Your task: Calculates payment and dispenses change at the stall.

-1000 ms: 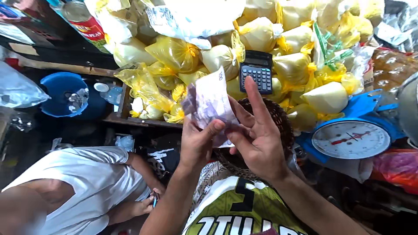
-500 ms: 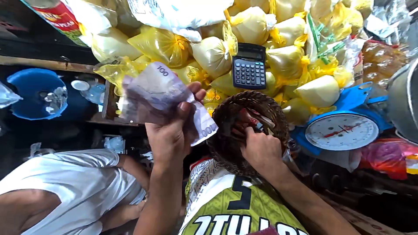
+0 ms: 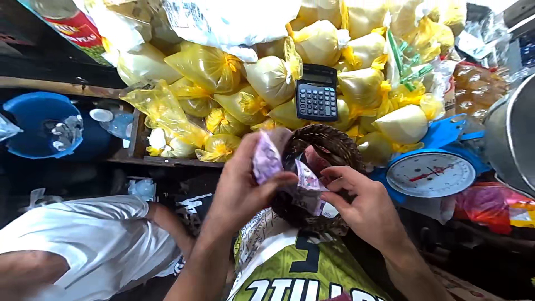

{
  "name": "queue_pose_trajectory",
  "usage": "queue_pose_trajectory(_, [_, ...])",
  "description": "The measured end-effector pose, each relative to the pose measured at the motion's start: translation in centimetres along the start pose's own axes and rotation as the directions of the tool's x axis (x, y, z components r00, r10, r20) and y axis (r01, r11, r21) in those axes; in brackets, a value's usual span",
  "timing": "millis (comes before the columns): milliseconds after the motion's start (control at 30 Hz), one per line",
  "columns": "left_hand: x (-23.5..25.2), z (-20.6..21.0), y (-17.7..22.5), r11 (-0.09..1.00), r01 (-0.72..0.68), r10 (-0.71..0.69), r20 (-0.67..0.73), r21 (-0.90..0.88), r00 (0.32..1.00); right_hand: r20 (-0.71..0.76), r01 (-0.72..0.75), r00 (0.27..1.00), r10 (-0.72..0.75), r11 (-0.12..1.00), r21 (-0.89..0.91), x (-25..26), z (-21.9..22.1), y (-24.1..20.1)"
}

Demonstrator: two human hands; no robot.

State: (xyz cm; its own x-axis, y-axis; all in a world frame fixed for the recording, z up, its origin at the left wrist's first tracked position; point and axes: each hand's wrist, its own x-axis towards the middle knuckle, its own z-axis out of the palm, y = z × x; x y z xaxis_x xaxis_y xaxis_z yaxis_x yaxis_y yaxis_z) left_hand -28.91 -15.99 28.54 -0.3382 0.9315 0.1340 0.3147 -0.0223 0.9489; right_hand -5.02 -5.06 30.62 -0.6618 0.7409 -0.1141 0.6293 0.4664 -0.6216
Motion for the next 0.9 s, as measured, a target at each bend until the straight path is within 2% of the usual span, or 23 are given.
queue_pose_trajectory(100, [-0.4,2.1,0.3,0.94,0.014,-0.038,0.063,0.341,0.997,0.009,0.037,0.999,-0.038,0.989,0.144,-0.3,-0.3,-0.9])
queue_pose_trajectory(167, [-0.2,3.1,0.2,0.933,0.013,-0.048,0.089,0.361,0.995,-0.005,0.046,0.999,-0.046,0.981,0.186,-0.6,-0.2,-0.9])
queue_pose_trajectory(300, [0.4,3.5,0.0,0.999,0.01,-0.013,0.107,0.033,0.994,-0.025,0.033,0.999,-0.028,0.977,0.209,-0.8,0.0,-0.1])
queue_pose_trajectory(433, [0.5,2.2,-0.4,0.997,0.076,-0.076,-0.047,-0.021,0.996,-0.079,0.057,0.996,-0.051,0.996,0.075,-1.0,0.1,1.4])
queue_pose_trajectory(600, [0.2,1.0,-0.9,0.926,0.02,-0.122,-0.247,-0.376,0.961,-0.124,0.076,0.989,-0.082,0.996,-0.049,-0.9,-0.3,1.5])
queue_pose_trajectory(767, [0.0,1.2,-1.1,0.898,-0.016,-0.169,-0.378,-0.44,0.91,-0.135,0.103,0.983,-0.126,0.981,-0.166,-0.6,-1.2,1.7])
queue_pose_trajectory(900, [-0.3,1.8,-1.3,0.866,-0.039,-0.172,-0.37,-0.498,0.913,-0.184,0.111,0.975,-0.121,0.992,-0.061,-0.2,-1.5,2.1])
